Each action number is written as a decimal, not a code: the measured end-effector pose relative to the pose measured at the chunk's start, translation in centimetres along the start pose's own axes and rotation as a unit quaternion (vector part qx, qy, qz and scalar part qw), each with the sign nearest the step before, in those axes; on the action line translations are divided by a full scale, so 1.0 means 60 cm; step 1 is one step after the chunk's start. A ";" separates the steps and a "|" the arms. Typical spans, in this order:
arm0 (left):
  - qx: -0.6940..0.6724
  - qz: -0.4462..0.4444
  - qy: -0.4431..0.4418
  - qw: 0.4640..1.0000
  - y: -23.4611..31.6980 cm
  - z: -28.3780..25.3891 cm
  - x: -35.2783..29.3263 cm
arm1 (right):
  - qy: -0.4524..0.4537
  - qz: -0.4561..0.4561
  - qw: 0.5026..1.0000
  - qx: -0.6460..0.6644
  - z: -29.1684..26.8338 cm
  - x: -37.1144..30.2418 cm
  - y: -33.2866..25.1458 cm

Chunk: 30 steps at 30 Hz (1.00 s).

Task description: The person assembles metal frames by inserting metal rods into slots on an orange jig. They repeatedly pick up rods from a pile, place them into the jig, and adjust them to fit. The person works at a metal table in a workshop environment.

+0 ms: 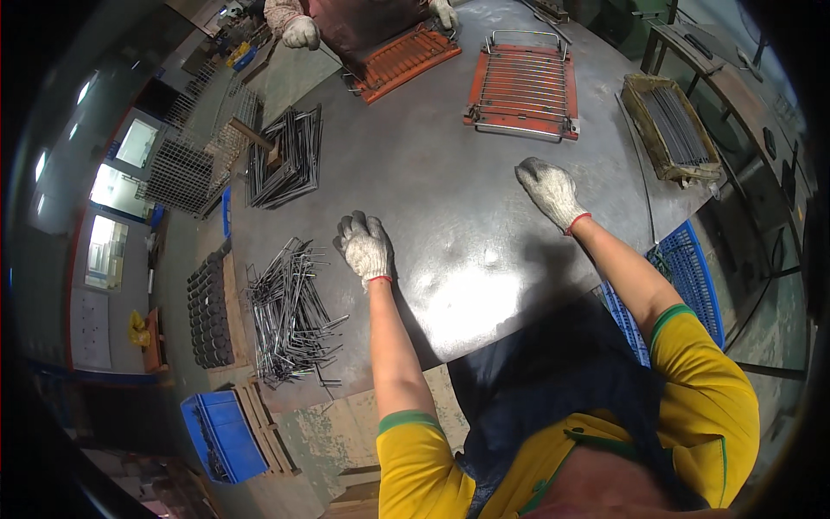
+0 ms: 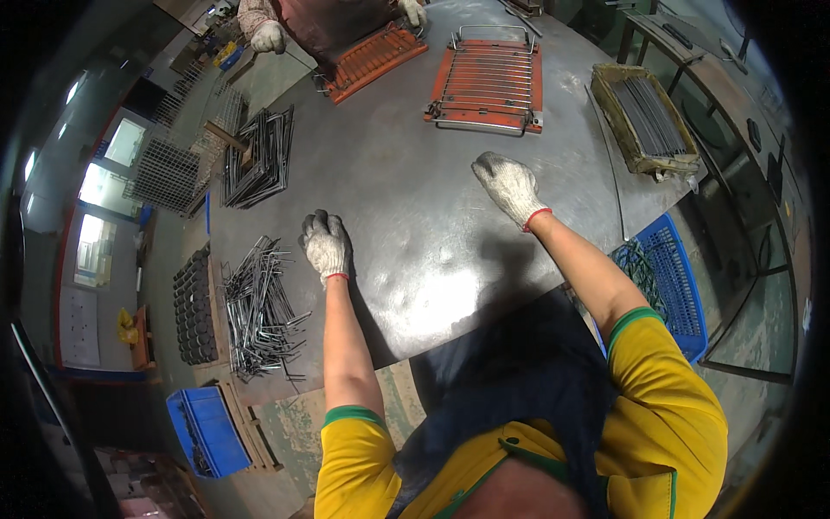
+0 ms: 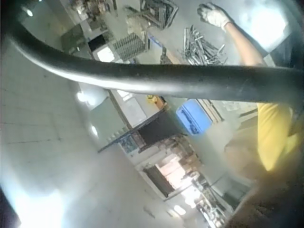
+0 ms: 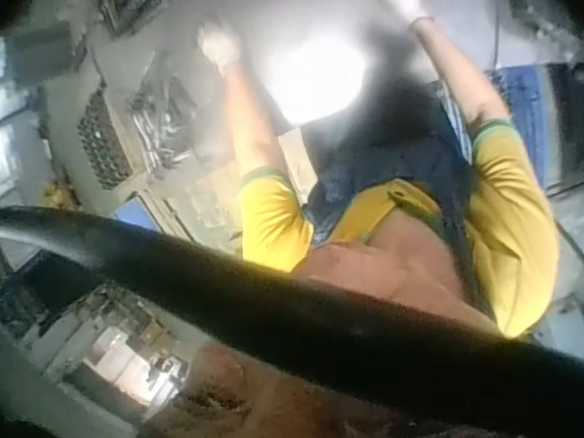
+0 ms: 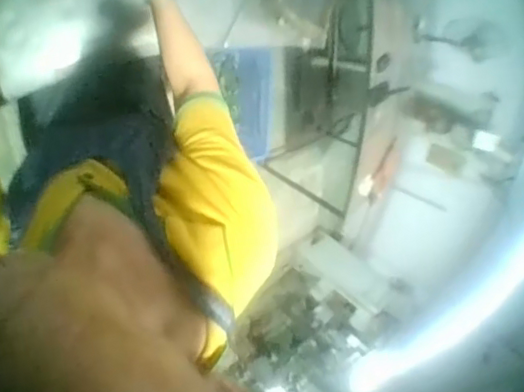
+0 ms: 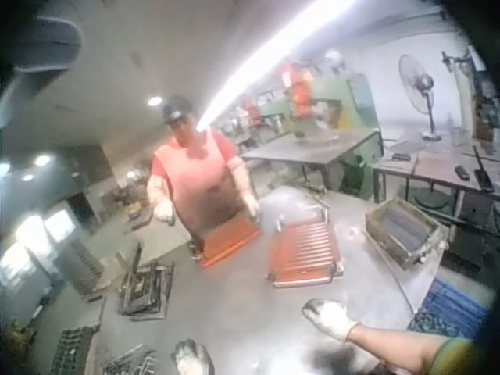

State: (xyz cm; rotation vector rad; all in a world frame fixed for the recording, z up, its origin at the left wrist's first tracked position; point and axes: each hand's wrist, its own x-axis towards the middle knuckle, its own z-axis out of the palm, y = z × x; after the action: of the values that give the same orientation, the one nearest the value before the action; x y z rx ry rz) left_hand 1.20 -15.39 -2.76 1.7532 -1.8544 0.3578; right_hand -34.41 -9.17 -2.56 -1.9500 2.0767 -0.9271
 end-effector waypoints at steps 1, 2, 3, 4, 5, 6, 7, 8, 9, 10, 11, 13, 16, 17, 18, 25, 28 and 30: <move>-0.002 -0.002 -0.001 1.000 -0.002 0.002 -0.001 | 0.000 0.005 1.000 -0.001 0.001 -0.001 -0.001; -0.004 -0.005 -0.002 1.000 -0.003 0.004 -0.001 | -0.001 0.010 1.000 -0.002 0.001 -0.002 -0.002; -0.007 -0.007 -0.001 1.000 0.000 0.003 0.002 | 0.000 0.015 1.000 -0.003 -0.001 0.001 -0.003; -0.011 -0.009 0.000 1.000 0.002 0.000 0.002 | -0.004 0.017 1.000 -0.003 -0.003 0.002 -0.006; -0.015 -0.010 0.001 1.000 0.004 -0.004 0.000 | -0.009 0.020 1.000 -0.002 -0.007 0.001 -0.009; -0.020 -0.013 0.002 1.000 0.007 -0.009 -0.001 | -0.014 0.021 1.000 -0.002 -0.009 0.000 -0.010; -0.017 -0.016 -0.002 1.000 0.008 -0.012 0.000 | -0.012 0.020 1.000 -0.002 -0.008 0.000 -0.009; -0.014 -0.018 -0.006 1.000 0.009 -0.013 0.002 | -0.009 0.018 1.000 -0.001 -0.006 0.000 -0.007; -0.010 -0.021 -0.011 1.000 0.009 -0.014 0.001 | -0.008 0.017 1.000 0.001 -0.004 -0.001 -0.007; -0.010 -0.021 -0.009 1.000 0.009 -0.011 0.002 | -0.008 0.016 1.000 0.002 -0.004 0.000 -0.006; -0.011 -0.022 -0.008 1.000 0.009 -0.008 0.003 | -0.007 0.015 1.000 0.002 -0.006 0.001 -0.005; -0.013 -0.016 0.001 1.000 0.006 -0.008 0.003 | -0.013 0.019 1.000 0.007 -0.004 0.000 -0.004; -0.018 -0.007 0.015 1.000 0.008 -0.006 0.003 | -0.027 0.026 0.999 0.011 -0.006 0.001 -0.002; -0.015 -0.008 0.010 1.000 0.007 -0.006 0.006 | -0.028 0.025 0.999 0.012 -0.007 0.002 -0.005; -0.013 -0.009 0.004 1.000 0.008 -0.005 0.008 | -0.029 0.025 0.999 0.013 -0.010 0.001 -0.007; -0.012 0.010 0.016 1.000 -0.004 0.012 0.016 | -0.057 0.039 0.997 0.029 -0.013 0.002 -0.005; -0.008 -0.008 -0.004 1.000 -0.002 0.011 0.019 | -0.064 0.047 0.996 0.039 -0.018 0.003 -0.009; -0.007 -0.005 -0.011 1.000 -0.002 0.010 0.018 | -0.077 0.054 0.994 0.046 -0.023 0.003 -0.013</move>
State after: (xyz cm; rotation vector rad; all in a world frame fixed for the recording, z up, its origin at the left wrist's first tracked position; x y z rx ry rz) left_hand 1.17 -16.63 -2.68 1.7626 -1.8582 0.3230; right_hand -34.47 -8.84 -1.02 -1.7840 1.9939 -0.8076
